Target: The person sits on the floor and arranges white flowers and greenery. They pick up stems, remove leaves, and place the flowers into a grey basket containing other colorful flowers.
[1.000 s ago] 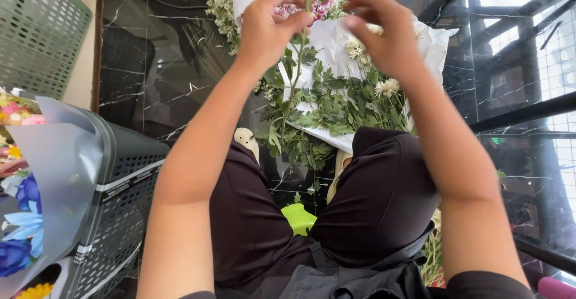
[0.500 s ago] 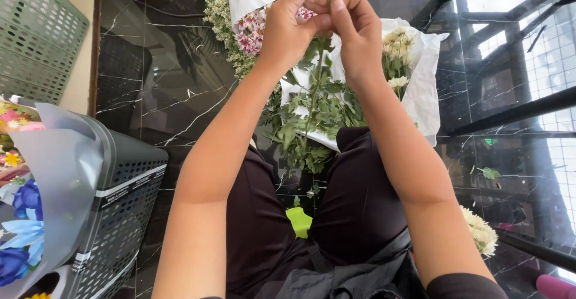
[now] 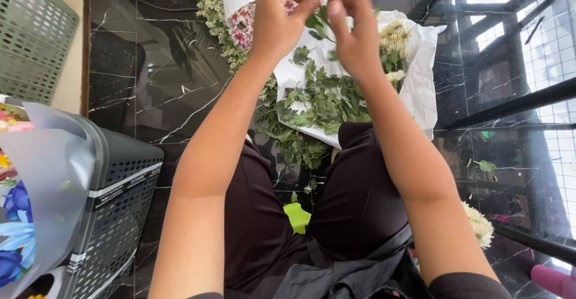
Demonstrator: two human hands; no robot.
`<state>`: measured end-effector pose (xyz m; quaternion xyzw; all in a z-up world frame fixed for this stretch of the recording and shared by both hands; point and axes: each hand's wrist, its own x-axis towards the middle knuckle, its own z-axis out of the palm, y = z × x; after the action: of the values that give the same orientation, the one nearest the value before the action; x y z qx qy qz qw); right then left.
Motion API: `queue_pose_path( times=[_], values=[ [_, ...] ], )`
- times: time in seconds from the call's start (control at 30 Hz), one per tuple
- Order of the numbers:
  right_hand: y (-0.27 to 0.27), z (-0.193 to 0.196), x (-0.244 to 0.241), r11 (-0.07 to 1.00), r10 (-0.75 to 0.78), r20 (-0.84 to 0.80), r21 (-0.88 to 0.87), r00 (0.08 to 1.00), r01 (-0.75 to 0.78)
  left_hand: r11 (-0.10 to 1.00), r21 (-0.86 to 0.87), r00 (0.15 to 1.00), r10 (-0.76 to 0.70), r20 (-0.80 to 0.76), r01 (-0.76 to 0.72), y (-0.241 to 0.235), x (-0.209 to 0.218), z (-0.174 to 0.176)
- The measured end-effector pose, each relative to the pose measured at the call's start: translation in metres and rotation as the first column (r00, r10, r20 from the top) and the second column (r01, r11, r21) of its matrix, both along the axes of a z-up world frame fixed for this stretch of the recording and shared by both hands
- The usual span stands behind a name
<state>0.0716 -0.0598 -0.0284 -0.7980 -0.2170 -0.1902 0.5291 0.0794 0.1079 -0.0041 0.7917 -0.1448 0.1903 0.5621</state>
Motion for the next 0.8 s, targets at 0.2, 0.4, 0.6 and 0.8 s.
queue_pose_path(
  times=[0.2, 0.4, 0.6, 0.8],
  values=[
    [0.009, 0.003, -0.005, 0.998, -0.021, 0.062, -0.053, 0.998, 0.024, 0.976, -0.149, 0.980, -0.140, 0.138, 0.160, -0.010, 0.000, -0.009],
    [0.000, -0.032, 0.006, 0.929, 0.050, 0.074, -0.370, 0.996, -0.019, 0.900, -0.430, 0.973, -0.038, -0.229, -0.066, 0.011, 0.014, -0.006],
    [-0.032, -0.066, -0.005, 0.878, 0.244, -0.159, -0.382, 0.957, -0.288, 0.510, -0.822, 0.959, 0.021, -0.282, -0.253, 0.128, 0.042, -0.033],
    [-0.076, -0.106, -0.001, 0.603, 0.194, -0.471, -0.635, 0.861, -0.483, 0.359, -0.931, 0.986, 0.164, -0.012, -0.071, 0.245, 0.058, -0.081]
  ],
)
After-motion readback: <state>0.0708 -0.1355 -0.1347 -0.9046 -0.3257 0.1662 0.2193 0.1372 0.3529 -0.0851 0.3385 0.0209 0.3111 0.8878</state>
